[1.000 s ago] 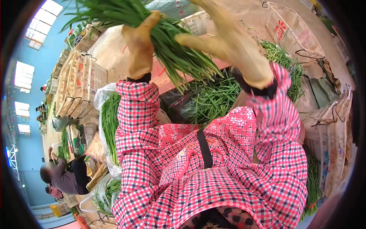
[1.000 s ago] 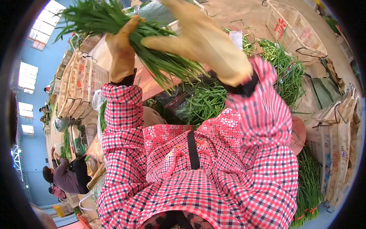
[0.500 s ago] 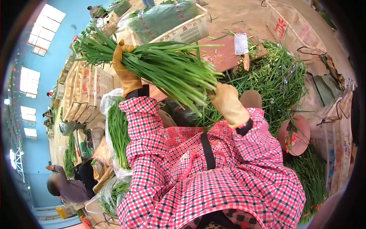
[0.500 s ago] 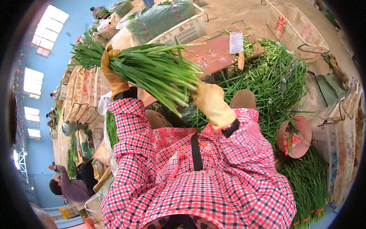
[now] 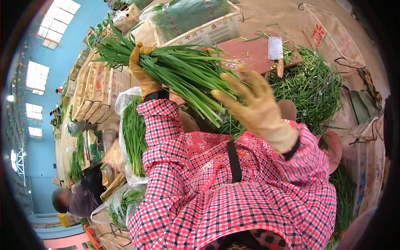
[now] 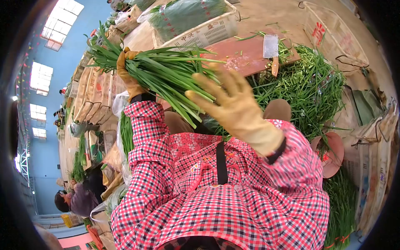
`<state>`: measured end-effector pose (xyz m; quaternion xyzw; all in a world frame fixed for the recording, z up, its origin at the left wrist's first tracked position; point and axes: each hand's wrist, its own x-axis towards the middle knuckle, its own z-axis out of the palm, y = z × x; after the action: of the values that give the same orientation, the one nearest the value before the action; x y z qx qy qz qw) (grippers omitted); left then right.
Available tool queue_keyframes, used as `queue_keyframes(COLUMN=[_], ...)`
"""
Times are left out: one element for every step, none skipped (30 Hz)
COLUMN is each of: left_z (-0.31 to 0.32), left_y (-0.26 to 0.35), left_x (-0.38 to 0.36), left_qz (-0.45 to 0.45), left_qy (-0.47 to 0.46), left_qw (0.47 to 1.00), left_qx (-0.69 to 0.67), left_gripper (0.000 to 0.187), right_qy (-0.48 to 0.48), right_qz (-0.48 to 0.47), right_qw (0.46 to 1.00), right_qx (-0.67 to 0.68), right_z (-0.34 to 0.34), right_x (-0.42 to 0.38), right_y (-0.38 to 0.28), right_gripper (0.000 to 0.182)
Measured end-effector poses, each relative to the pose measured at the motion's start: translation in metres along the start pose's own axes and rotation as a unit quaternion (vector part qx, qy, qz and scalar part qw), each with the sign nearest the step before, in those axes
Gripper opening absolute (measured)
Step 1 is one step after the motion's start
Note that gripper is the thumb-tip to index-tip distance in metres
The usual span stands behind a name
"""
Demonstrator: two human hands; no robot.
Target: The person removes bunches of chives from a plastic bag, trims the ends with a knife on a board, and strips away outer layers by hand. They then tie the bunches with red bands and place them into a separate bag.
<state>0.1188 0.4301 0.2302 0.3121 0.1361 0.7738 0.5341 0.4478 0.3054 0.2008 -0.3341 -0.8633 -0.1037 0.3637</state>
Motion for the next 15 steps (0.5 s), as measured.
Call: queue_keyframes(left_z=[-0.001,-0.003,-0.005,-0.002,0.001,0.002,-0.003,-0.009,-0.015,-0.012,-0.015,-0.02,-0.021,-0.022,-0.021], left_y=[-0.003,-0.004,-0.006,-0.007,-0.008,-0.008,-0.006,-0.005,-0.005,-0.003,-0.001,0.002,0.004,0.004,0.003], left_x=[0.001,0.001,0.002,-0.003,-0.006,-0.008,-0.009,-0.008,-0.006,-0.009,-0.007,-0.006,-0.006,-0.007,-0.007], left_qz=[-0.007,-0.019,-0.024,-0.028,-0.032,-0.04,-0.036,-0.031,-0.026,-0.039,-0.047,-0.054,-0.064,-0.071,-0.064], left_qy=[-0.005,-0.033,-0.022,-0.009,0.005,-0.004,-0.008,-0.013,-0.019,-0.006,-0.019,-0.033,-0.046,-0.081,-0.078], left_qw=[1.0,0.998,0.997,0.996,0.995,0.993,0.992,0.991,0.99,0.982,0.978,0.973,0.967,0.961,0.958], left_qx=[-0.01,-0.049,-0.064,-0.078,-0.093,-0.113,-0.121,-0.13,-0.139,-0.185,-0.204,-0.223,-0.241,-0.255,-0.267], left_gripper=[0.021,0.02,0.02,0.02,0.019,0.018,0.019,0.019,0.019,0.02,0.02,0.021,0.022,0.024,0.024], right_qy=[0.003,0.005,0.016,0.026,0.034,0.065,0.034,0.002,-0.029,-0.145,-0.259,-0.357,-0.449,-0.533,-0.435], right_qz=[-0.033,-0.066,-0.075,-0.084,-0.095,-0.101,-0.103,-0.106,-0.109,-0.108,-0.106,-0.032,0.045,0.122,0.155], right_qw=[0.999,0.997,0.997,0.996,0.995,0.992,0.993,0.993,0.993,0.983,0.96,0.933,0.891,0.836,0.875], right_qx=[-0.014,-0.027,-0.016,-0.003,0.011,0.036,0.04,0.043,0.046,0.035,0.024,0.033,0.042,0.05,0.144], right_z=[0.018,0.028,0.031,0.033,0.033,0.025,0.022,0.019,0.016,0.016,0.015,0.013,0.004,-0.002,-0.005], right_x=[0.009,0.012,0.01,0.007,0.005,0.002,-0.01,-0.026,-0.042,-0.063,-0.074,-0.078,-0.075,-0.072,-0.067], right_y=[-0.001,0.001,0.002,0.002,0.002,0.002,0.002,0.006,0.01,0.017,0.022,0.028,0.03,0.03,0.03], right_gripper=[0.044,0.042,0.037,0.032,0.028,0.016,0.018,0.019,0.021,0.025,0.03,0.034,0.038,0.042,0.044])
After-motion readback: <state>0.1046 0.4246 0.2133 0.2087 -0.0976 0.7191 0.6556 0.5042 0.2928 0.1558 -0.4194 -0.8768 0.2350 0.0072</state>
